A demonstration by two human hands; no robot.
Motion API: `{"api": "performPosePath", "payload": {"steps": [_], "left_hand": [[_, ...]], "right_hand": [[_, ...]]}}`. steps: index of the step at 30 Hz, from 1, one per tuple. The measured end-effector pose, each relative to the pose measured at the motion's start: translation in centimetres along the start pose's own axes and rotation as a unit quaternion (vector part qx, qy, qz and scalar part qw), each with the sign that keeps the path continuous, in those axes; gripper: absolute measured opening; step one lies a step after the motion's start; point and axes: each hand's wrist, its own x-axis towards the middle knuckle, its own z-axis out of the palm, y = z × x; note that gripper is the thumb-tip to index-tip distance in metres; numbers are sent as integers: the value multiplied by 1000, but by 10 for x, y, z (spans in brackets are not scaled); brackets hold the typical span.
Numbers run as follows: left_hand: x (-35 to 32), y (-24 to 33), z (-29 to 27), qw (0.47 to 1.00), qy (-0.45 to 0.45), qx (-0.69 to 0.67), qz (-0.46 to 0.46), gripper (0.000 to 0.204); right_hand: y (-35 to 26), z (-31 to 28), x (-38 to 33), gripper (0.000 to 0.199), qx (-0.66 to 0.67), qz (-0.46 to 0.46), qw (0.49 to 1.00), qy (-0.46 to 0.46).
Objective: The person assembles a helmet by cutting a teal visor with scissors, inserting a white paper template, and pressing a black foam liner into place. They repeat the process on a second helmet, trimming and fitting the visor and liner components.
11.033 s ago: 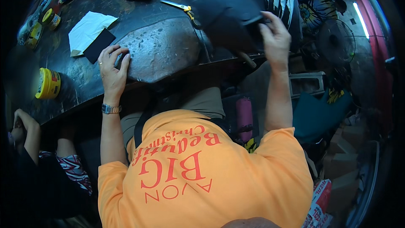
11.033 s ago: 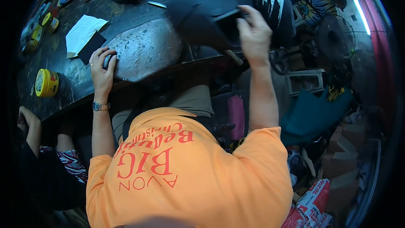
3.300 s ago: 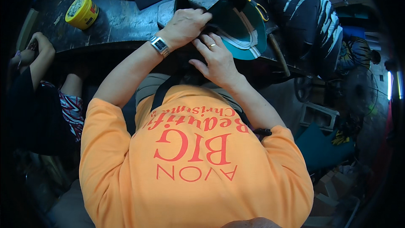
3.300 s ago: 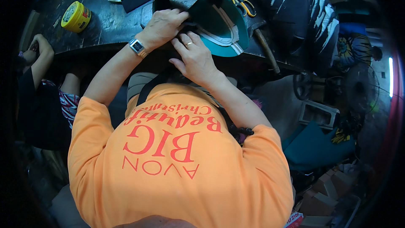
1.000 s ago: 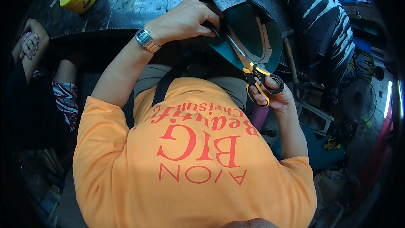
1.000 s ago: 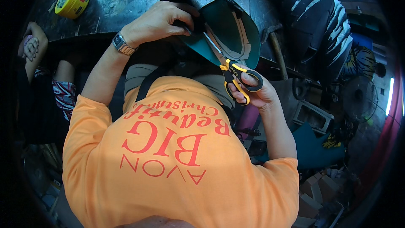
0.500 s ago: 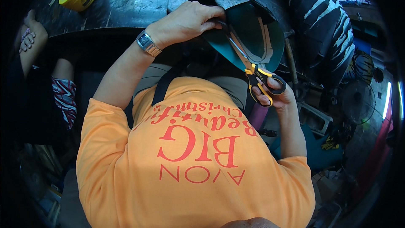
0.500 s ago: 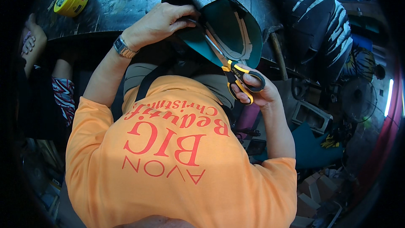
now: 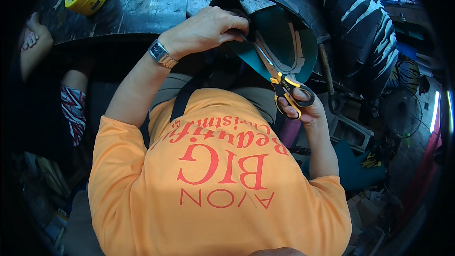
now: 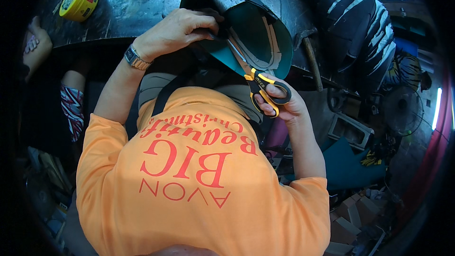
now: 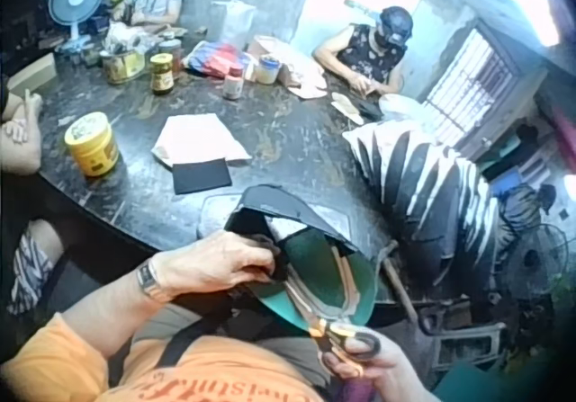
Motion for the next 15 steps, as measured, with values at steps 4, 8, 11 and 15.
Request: {"api": "performPosePath", "payload": {"steps": [4, 8, 11, 15], "left_hand": [[1, -1, -2, 1000, -1, 8, 16, 14], [0, -1, -1, 1000, -6, 20, 10, 15], [1, 0, -2, 1000, -6, -2, 4, 16], [1, 4, -5, 1000, -17, 13, -1, 19]], "right_hand": [[-1, 9, 0, 65, -43, -8, 999, 16], [1, 12, 2, 64, -66, -18, 997, 27], [3, 9, 3, 61, -104, -28, 993, 41], [0, 8, -3, 65, -202, -59, 976, 55]]}}
